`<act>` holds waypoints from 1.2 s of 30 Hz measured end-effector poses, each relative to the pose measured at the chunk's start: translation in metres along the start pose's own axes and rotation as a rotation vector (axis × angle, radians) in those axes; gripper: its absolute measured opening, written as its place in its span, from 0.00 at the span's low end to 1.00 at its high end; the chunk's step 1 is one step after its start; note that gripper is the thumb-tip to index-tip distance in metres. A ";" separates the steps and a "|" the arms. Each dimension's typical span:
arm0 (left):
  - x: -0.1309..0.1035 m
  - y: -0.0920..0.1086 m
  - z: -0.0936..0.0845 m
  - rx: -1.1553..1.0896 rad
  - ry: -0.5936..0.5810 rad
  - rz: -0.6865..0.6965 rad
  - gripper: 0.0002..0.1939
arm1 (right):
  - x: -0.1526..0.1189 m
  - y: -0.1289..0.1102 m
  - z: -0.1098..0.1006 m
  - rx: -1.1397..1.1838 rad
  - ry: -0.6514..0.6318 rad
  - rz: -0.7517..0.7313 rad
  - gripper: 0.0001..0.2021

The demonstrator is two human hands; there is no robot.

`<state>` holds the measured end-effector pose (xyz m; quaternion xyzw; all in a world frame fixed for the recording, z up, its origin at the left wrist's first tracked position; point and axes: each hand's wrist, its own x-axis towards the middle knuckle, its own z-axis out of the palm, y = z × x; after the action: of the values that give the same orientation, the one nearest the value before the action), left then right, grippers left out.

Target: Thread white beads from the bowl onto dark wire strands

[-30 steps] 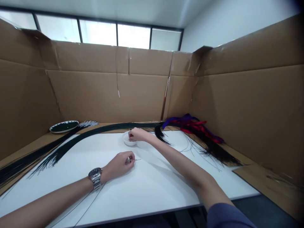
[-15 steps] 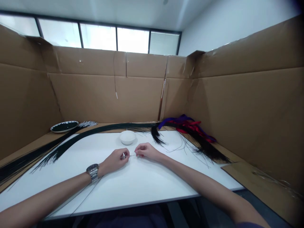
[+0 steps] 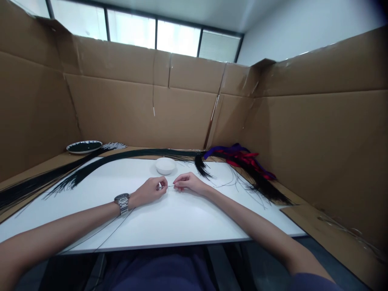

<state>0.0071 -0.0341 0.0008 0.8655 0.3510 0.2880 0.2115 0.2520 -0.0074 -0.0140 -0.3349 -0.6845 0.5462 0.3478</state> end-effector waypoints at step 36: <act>0.003 -0.008 0.002 -0.010 -0.045 0.039 0.06 | -0.006 -0.011 0.004 -0.047 -0.013 0.066 0.14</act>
<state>0.0061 -0.0266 -0.0045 0.8775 0.3275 0.2743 0.2180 0.2510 -0.0165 -0.0044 -0.3618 -0.6880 0.5433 0.3172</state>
